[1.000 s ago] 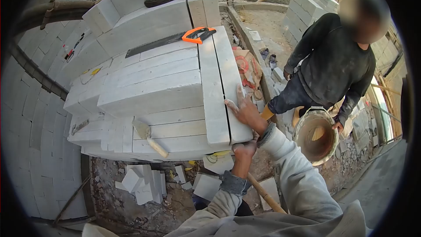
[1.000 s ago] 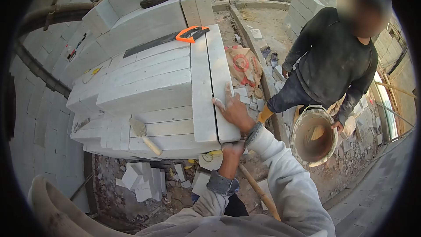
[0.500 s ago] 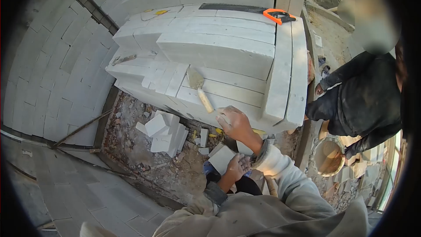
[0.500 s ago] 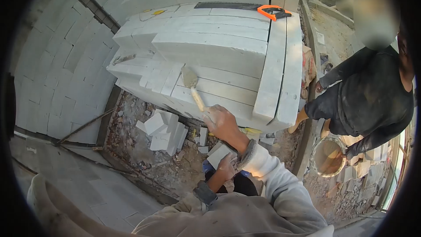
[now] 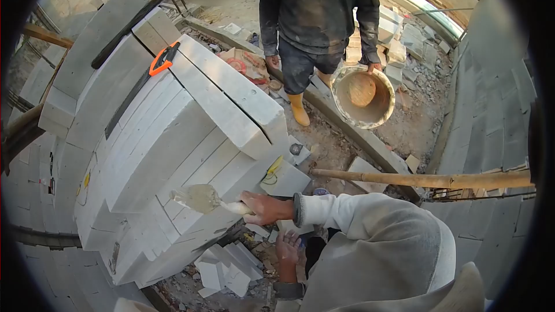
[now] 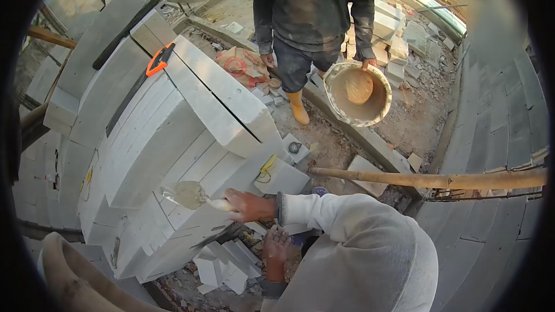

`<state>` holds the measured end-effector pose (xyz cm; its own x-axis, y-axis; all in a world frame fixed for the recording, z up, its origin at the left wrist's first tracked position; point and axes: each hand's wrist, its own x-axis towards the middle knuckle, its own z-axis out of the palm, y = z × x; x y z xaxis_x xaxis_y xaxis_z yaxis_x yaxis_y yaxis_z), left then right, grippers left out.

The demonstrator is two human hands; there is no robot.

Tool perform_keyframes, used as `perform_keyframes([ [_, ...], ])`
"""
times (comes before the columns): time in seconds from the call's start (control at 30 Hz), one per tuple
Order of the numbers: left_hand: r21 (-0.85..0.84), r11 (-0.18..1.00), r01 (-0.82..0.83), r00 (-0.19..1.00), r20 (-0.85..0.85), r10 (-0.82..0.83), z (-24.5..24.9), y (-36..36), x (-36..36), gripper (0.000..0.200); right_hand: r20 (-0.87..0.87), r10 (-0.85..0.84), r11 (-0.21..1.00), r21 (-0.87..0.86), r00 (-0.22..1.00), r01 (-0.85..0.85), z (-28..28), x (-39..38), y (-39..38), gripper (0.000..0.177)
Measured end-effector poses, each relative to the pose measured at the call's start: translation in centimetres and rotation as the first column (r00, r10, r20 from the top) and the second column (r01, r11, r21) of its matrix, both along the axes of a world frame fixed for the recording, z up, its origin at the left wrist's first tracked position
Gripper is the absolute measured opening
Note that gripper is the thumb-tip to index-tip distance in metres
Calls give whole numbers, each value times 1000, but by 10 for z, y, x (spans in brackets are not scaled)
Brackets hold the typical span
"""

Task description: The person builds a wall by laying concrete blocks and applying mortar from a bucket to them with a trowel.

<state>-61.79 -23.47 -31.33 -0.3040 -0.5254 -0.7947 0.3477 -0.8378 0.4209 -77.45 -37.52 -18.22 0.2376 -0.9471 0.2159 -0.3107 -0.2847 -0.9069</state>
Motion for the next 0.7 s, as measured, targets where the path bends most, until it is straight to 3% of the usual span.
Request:
perform_keyframes([
  [0.03,-10,994,106,994,0,-106,-11,-9,-14,52,25,-32,995,93,999,30,16,-39,45,49],
  [0.1,-46,949,312,950,8,-312,-17,-32,-55,56,-99,-256,958,107,962,266,28,-103,137,50],
  [0.13,-143,923,357,934,34,-356,-10,-40,-79,61,-118,-345,936,37,931,351,37,-128,179,51],
  [0.17,-234,888,396,918,65,-392,9,-50,-109,66,-178,-430,879,143,885,455,62,-145,217,52],
  [0.23,-382,834,399,909,46,-414,33,-85,-169,79,-238,-557,774,198,796,601,92,-173,276,52],
  [0.3,-549,732,404,885,31,-465,44,-124,-236,86,-248,-697,680,72,673,730,111,-192,312,49],
  [0.37,-498,766,405,863,-68,-501,68,-149,-302,80,-335,-755,594,14,563,804,133,-206,329,48],
  [0.47,-513,583,630,736,154,-659,88,-167,-363,72,-487,-764,492,-15,424,870,154,-242,339,46],
  [0.57,-358,746,562,824,166,-541,83,-149,-380,55,-552,-745,458,-15,375,889,166,-269,334,44],
  [0.67,-559,720,411,860,-24,-509,45,-135,-384,40,-619,-693,504,-48,370,863,180,-288,313,43],
  [0.7,-585,738,336,892,-54,-449,68,-126,-382,40,-625,-678,539,-65,386,840,186,-292,306,44],
])
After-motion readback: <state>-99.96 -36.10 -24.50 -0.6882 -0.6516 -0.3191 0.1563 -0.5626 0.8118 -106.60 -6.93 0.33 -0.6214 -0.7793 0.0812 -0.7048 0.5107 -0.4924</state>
